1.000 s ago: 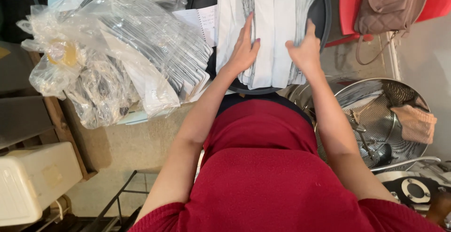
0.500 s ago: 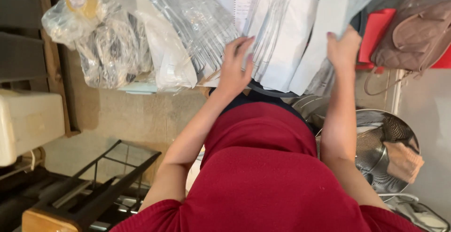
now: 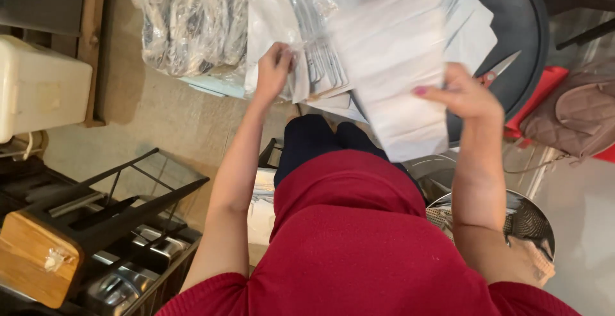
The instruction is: Sorting, stacking, and taping plastic bags for packaging
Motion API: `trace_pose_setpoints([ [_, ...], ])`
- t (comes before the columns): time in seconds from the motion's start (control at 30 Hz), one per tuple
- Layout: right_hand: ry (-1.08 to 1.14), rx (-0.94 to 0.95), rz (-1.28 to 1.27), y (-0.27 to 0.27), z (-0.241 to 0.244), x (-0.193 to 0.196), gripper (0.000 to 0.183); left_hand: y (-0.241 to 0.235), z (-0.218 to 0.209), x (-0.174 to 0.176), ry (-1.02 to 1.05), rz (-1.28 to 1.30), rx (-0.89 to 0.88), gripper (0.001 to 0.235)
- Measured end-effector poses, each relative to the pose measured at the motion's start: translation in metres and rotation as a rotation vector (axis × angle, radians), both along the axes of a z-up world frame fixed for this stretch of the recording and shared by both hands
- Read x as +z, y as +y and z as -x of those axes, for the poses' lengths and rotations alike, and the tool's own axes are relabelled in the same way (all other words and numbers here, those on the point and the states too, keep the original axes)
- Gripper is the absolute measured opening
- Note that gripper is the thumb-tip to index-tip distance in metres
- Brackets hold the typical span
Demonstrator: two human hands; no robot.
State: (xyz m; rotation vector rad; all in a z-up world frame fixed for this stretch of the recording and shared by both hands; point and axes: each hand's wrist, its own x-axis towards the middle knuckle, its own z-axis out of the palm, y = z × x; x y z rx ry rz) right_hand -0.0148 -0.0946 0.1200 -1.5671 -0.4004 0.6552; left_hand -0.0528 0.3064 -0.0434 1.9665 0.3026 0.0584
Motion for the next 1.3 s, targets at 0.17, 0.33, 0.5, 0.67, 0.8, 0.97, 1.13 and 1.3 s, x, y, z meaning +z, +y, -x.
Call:
trace_pose_setpoints([
  [0.17,0.053,0.312,0.013,0.087,0.000,-0.035,0.023,0.035,-0.034,-0.024,0.192,0.415,-0.084,0.020],
  [0.33,0.133,0.258,0.239,0.132,0.008,-0.055,0.023,0.038,-0.043,-0.021,0.261,0.608,-0.086,0.033],
  [0.5,0.012,0.060,0.539,0.126,0.033,-0.050,0.043,0.045,-0.048,-0.041,-0.009,0.353,-0.102,0.009],
  [0.67,-0.018,-0.105,0.789,0.137,0.069,-0.078,0.047,0.009,-0.002,0.034,-0.098,-0.043,0.115,0.028],
  [0.8,-0.125,-0.133,0.968,0.156,0.095,-0.061,0.054,0.002,0.003,0.062,-0.144,-0.178,0.101,0.034],
  [0.97,-0.092,-0.145,1.014,0.164,0.111,-0.071,0.058,0.000,-0.002,0.070,-0.101,-0.131,0.070,0.037],
  [1.13,-0.062,-0.205,0.986,0.161,0.116,-0.061,0.056,-0.004,-0.006,0.074,-0.096,-0.029,0.064,0.038],
  [1.3,-0.120,-0.173,0.864,0.139,0.120,-0.054,0.046,0.008,-0.013,0.049,-0.081,0.065,-0.026,0.036],
])
